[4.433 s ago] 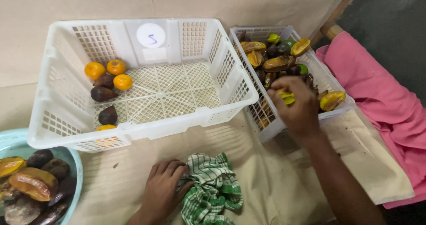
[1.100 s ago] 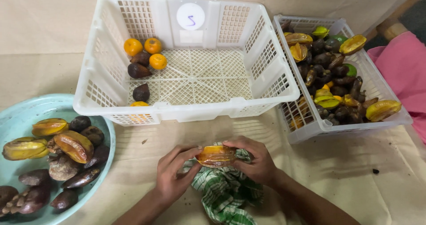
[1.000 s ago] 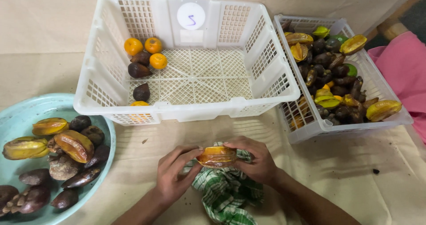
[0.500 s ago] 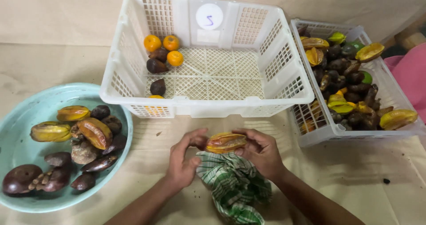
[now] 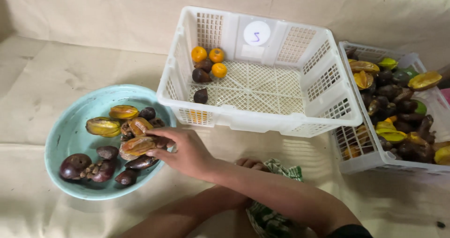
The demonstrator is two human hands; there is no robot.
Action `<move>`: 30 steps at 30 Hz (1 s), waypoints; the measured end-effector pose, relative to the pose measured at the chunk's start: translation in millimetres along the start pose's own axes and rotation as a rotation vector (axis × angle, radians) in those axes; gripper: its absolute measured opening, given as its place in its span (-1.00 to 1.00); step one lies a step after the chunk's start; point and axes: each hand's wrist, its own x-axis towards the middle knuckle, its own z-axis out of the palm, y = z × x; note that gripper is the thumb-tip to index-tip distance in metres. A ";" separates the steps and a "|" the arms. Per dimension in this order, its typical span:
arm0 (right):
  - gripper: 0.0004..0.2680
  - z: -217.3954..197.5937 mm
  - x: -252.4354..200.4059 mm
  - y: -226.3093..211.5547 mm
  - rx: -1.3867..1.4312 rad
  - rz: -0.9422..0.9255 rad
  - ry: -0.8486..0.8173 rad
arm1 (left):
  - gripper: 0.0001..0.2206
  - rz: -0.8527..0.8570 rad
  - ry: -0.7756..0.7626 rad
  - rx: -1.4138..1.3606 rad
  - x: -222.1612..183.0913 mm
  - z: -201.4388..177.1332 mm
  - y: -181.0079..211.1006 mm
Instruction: Sorting and cleaning fruits by wiping them with a cloth and placing them into a crate
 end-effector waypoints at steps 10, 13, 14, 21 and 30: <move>-0.65 43.5 17.0 59.7 -0.545 -0.370 -0.180 | -0.64 0.123 -0.111 0.198 -33.5 11.4 0.9; -0.67 25.6 8.9 44.7 -0.588 -0.420 -0.200 | -0.64 0.173 -0.153 0.260 -39.1 11.2 6.3; -0.64 16.9 4.7 36.8 -0.621 -0.451 -0.192 | -0.64 0.180 -0.169 0.280 -45.3 10.0 8.6; -0.73 -103.5 -58.2 -7.4 -0.585 -0.358 -0.138 | -0.65 0.341 -0.307 0.359 -35.4 18.1 16.7; -0.72 -206.3 -237.2 53.4 -0.863 0.029 -0.367 | -0.80 0.469 -0.383 0.449 -14.9 15.4 22.2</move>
